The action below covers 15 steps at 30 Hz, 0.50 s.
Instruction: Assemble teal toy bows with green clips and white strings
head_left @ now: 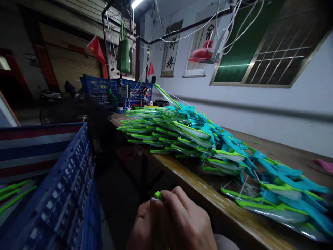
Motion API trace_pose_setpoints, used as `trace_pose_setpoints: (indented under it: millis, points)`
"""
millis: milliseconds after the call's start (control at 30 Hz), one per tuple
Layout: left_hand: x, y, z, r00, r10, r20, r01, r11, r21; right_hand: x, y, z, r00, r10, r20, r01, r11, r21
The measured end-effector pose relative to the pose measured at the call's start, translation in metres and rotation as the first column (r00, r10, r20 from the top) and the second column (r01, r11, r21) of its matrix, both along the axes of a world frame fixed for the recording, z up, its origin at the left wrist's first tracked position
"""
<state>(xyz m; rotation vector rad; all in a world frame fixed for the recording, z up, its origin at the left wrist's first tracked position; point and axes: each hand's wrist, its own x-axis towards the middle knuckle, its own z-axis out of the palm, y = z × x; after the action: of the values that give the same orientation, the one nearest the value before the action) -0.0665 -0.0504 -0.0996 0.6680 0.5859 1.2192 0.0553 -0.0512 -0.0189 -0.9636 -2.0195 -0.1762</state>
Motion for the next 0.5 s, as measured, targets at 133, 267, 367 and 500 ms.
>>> trace_pose_setpoints:
  millis: [133, 267, 367, 500]
  points:
    - [0.008, -0.003, 0.018, 0.997, 0.071, -0.003, -0.071, 0.997, 0.001, -0.005, 0.009, -0.018, 0.999, -0.003, -0.040, 0.007, 0.996, 0.089]
    - [0.014, -0.005, 0.030, 0.992, 0.125, 0.014, -0.126, 0.992, 0.013, 0.001, 0.019, -0.015, 1.000, 0.000, 0.010, -0.002, 0.979, 0.202]
    - [0.016, -0.006, 0.036, 0.989, 0.111, -0.101, -0.104, 0.992, 0.077, 0.014, 0.023, 0.020, 1.000, -0.010, 0.003, 0.009, 0.977, 0.213]
    - [0.018, -0.008, 0.043, 0.983, 0.004, -0.184, 0.009, 0.997, 0.071, 0.028, 0.028, 0.065, 0.964, -0.132, -0.233, 0.162, 0.980, 0.114]
